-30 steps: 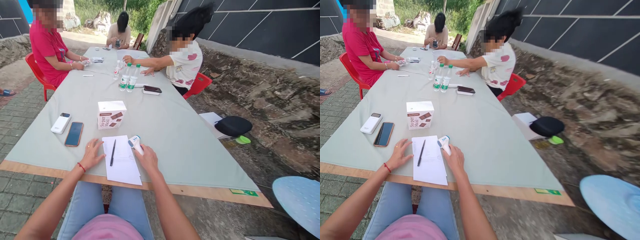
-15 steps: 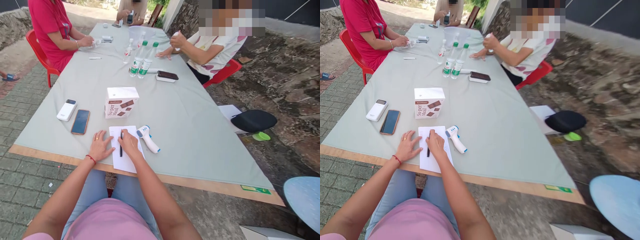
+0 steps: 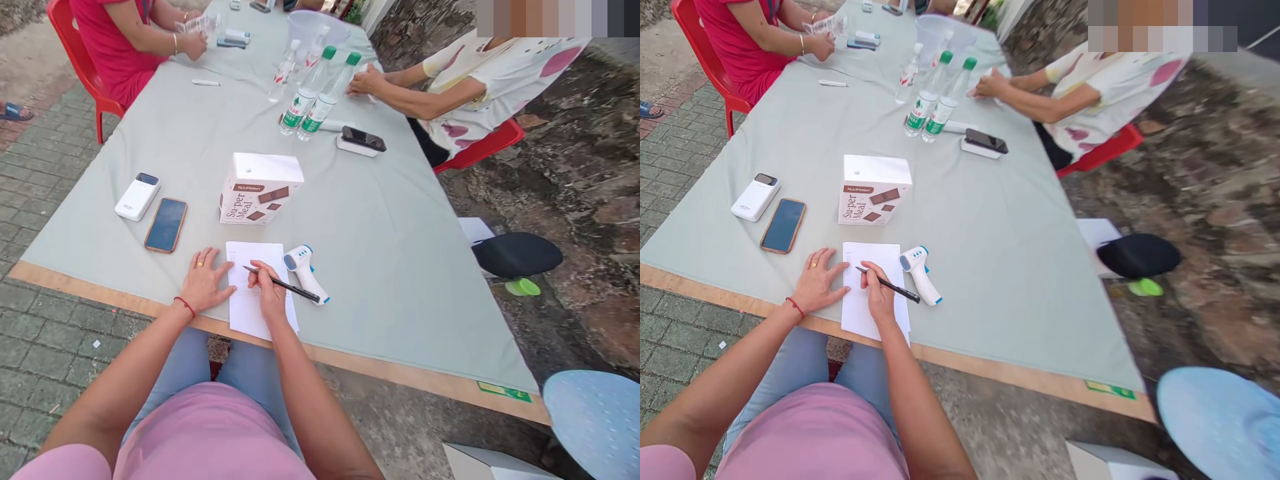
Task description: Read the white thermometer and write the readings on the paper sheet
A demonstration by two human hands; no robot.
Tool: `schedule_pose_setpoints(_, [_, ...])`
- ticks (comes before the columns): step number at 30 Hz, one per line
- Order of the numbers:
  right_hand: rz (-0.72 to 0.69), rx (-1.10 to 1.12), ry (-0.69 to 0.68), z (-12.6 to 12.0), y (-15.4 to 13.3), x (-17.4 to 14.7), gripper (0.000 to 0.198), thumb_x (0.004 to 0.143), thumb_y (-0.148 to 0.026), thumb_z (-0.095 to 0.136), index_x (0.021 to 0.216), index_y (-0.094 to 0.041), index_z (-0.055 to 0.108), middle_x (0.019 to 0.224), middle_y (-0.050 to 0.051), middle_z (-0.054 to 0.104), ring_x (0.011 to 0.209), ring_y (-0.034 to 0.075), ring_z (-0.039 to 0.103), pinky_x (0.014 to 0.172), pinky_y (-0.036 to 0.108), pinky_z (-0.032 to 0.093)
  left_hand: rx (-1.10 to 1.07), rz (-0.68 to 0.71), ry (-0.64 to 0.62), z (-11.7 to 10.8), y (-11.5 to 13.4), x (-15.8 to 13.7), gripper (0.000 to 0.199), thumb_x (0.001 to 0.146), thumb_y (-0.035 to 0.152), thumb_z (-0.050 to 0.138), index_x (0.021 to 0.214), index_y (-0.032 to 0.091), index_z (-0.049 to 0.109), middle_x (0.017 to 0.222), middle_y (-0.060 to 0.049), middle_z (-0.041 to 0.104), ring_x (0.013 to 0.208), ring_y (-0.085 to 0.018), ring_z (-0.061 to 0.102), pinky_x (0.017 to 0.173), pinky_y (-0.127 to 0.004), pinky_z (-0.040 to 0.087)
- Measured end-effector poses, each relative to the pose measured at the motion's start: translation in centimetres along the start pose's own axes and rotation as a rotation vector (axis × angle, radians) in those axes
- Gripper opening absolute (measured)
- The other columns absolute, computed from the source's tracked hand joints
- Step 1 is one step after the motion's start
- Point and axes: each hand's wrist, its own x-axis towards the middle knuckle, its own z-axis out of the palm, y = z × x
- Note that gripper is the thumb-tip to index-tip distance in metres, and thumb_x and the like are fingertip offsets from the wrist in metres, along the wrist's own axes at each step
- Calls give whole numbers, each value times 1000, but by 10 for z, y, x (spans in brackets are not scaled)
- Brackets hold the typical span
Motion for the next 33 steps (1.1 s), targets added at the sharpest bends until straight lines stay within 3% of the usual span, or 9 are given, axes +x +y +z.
schedule_pose_setpoints(4, [46,-67,24,6,4,-3,27,78,-43,55,88,-20,64,69,0,60,65,15,54,65,32,46,-8,11,8,0,0,-1,42,88,40,57,128,26,60,143,-13,44,140,-35,32,116,-56,22])
schedule_pose_setpoints(9, [44,-191,65,10,9,0,17,68,-36,57,76,-21,59,69,0,61,63,15,52,62,31,45,-52,-1,23,-1,1,0,40,87,34,59,125,25,62,142,-13,45,140,-36,32,117,-56,21])
schedule_pose_setpoints(17, [-59,-306,28,12,15,-3,12,74,-33,55,70,-22,55,64,-2,57,63,15,51,63,31,44,-57,-9,4,-2,3,0,40,88,35,56,126,26,61,145,-12,44,141,-35,30,117,-56,20])
schedule_pose_setpoints(28, [-63,-335,-35,11,13,-3,12,77,-32,55,71,-22,56,63,-3,57,61,15,51,63,30,42,-142,-16,42,0,2,0,38,87,33,59,123,25,64,143,-13,46,141,-37,31,118,-57,18])
schedule_pose_setpoints(33, [-62,-332,-38,11,13,-3,13,77,-33,55,71,-22,55,62,-4,57,59,15,51,62,30,42,-61,-9,33,0,2,0,39,88,35,58,125,27,63,144,-12,46,140,-36,32,117,-56,21])
